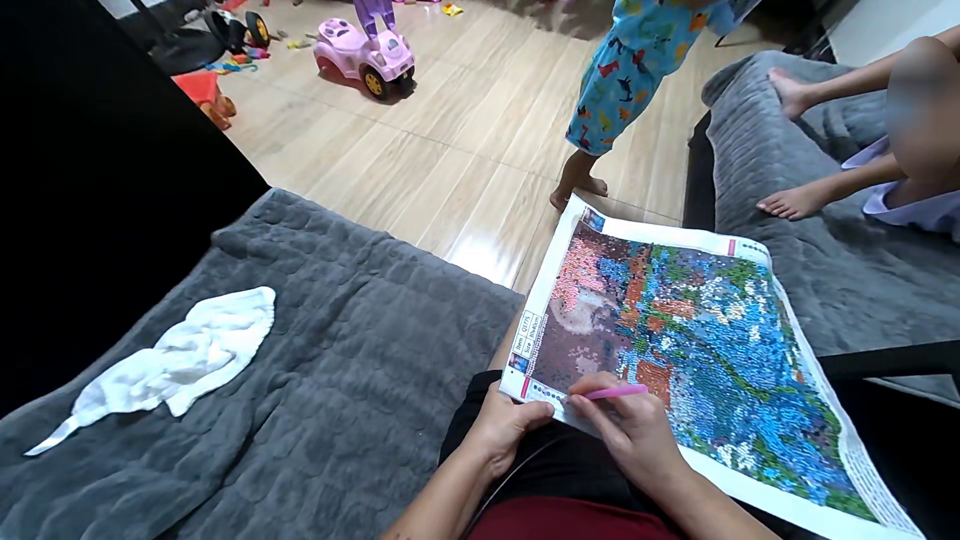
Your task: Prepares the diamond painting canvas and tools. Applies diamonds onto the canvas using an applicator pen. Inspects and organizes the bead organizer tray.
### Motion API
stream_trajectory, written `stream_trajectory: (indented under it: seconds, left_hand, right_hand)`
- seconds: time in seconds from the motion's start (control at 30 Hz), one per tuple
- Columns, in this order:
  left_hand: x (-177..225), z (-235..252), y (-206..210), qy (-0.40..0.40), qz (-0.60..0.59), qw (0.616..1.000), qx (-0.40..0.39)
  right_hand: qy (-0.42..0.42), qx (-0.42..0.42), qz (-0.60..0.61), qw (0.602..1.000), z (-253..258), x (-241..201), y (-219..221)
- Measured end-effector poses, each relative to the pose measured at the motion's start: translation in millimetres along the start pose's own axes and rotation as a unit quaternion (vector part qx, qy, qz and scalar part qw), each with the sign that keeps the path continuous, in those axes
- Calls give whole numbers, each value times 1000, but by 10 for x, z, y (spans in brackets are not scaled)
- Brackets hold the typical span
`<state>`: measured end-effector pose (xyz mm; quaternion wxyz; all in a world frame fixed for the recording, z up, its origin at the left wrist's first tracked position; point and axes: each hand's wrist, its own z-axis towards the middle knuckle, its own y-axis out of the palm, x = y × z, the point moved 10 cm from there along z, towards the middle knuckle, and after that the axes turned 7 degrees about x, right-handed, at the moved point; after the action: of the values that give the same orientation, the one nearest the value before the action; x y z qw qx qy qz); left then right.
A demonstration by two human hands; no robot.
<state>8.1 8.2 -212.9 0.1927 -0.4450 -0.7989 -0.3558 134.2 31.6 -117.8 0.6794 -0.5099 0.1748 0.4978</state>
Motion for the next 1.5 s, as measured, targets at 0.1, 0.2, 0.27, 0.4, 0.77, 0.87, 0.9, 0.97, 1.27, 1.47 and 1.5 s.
stream_trajectory:
  seconds: [0.1, 0.2, 0.27, 0.4, 0.77, 0.87, 0.9, 0.97, 1.27, 1.47, 1.5]
  left_hand:
    - [2, -4, -2, 2, 3, 1000, 1]
    - [5, -3, 1, 4, 3, 1000, -2]
    - [3, -1, 0, 7, 1, 1000, -5]
    - [-1, 4, 2, 6, -1, 1000, -5]
    - [9, -2, 1, 14, 3, 1000, -3]
    - [8, -3, 9, 15, 7, 1000, -6]
    - [6, -3, 9, 14, 7, 1000, -6]
    - [3, -4, 4, 11, 6, 1000, -4]
    - [-4, 1, -3, 11, 7, 1000, -1]
    - [-6, 5, 2, 10, 2, 1000, -5]
    - [-3, 3, 4, 10, 2, 1000, -5]
  right_hand:
    - [3, 2, 7, 1000, 0, 9, -4]
    - [29, 19, 25, 999, 8, 52, -50]
    - [38, 25, 36, 998, 12, 55, -76]
    - [33, 18, 28, 999, 4, 34, -72]
    - [10, 2, -14, 1000, -4, -2, -12]
    - [14, 1, -16, 1000, 0, 9, -6]
    - [17, 2, -12, 1000, -1, 12, -6]
    - [23, 4, -4, 1000, 0, 11, -12]
    - [22, 17, 16, 1000, -12, 6, -46]
    - [23, 7, 12, 1000, -12, 15, -3]
    - [23, 6, 11, 1000, -10, 16, 3]
